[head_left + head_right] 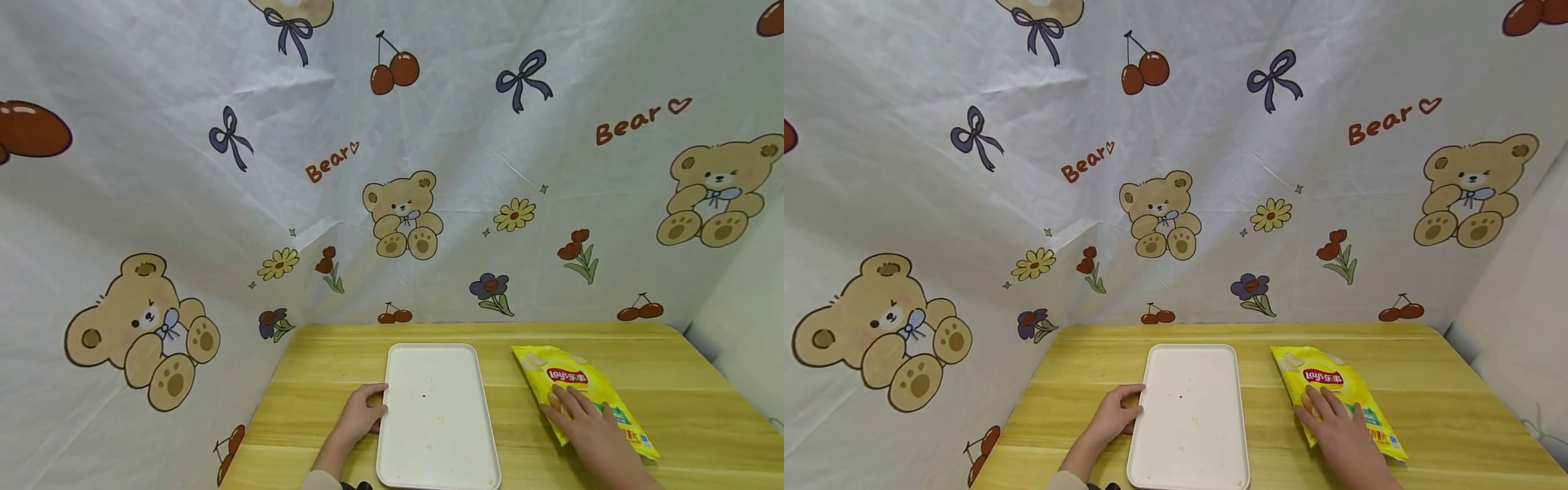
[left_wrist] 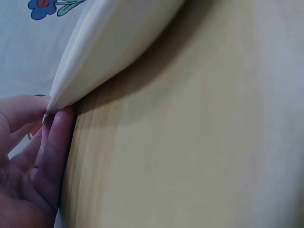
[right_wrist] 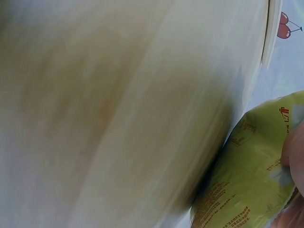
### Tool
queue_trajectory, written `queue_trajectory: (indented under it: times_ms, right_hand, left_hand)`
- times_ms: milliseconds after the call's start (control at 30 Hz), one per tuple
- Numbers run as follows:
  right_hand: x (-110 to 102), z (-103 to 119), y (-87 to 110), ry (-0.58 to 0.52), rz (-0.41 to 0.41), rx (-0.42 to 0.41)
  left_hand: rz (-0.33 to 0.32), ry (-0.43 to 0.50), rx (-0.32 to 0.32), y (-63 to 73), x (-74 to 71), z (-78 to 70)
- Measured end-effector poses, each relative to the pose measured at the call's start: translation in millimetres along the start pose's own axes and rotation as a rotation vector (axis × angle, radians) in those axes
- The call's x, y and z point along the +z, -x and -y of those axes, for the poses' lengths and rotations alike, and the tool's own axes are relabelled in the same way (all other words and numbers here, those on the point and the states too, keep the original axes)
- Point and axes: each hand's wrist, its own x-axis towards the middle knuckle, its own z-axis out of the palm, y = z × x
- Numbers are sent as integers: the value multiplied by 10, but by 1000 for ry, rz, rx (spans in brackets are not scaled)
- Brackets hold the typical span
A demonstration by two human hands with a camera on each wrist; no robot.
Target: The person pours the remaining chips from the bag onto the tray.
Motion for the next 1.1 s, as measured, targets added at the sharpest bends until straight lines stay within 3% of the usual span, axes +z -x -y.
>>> queue_trajectory:
  times_ms: [833, 1100]
  right_hand:
    - [-118, -83, 35, 65, -93, -72]
    - [-196, -108, 27, 78, -79, -76]
  left_hand:
    - [-4, 6, 1, 12, 9, 1]
    - [-2, 26, -2, 20, 0, 1]
